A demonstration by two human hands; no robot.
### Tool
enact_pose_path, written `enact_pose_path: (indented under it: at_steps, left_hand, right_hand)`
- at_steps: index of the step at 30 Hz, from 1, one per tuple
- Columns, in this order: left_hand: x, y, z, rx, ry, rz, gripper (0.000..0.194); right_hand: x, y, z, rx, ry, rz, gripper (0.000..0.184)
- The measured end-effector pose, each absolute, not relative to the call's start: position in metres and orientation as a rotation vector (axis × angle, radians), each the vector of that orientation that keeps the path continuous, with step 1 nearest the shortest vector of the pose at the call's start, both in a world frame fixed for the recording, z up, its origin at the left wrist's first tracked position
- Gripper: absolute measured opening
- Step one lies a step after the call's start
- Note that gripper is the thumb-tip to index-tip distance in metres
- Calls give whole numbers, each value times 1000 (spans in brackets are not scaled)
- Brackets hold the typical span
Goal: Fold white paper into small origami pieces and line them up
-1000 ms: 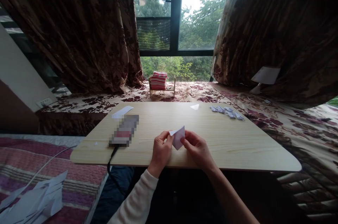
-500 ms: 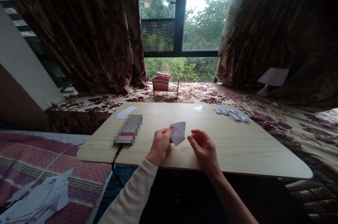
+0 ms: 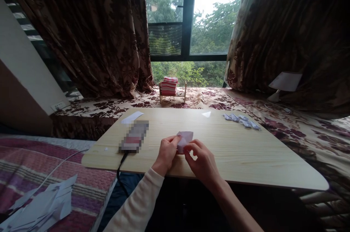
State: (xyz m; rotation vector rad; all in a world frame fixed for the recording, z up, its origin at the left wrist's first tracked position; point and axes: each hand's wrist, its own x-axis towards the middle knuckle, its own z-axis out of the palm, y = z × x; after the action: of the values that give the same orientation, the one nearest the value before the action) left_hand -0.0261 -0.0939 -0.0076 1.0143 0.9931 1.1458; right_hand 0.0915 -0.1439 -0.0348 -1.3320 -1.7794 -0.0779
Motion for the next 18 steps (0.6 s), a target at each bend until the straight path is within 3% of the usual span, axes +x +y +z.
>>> enact_pose_path:
  at_steps: [6, 12, 18]
  left_hand:
    - [-28, -96, -2, 968, 989, 1105, 26]
    - [-28, -95, -5, 962, 981, 1111, 27]
    - [-29, -93, -7, 981, 975, 1101, 30]
  right_hand:
    - [91, -161, -23, -1256, -1959, -233, 16]
    - [91, -160, -22, -1264, -1998, -94, 19]
    - [83, -148, -17, -1438, -1995, -181, 23]
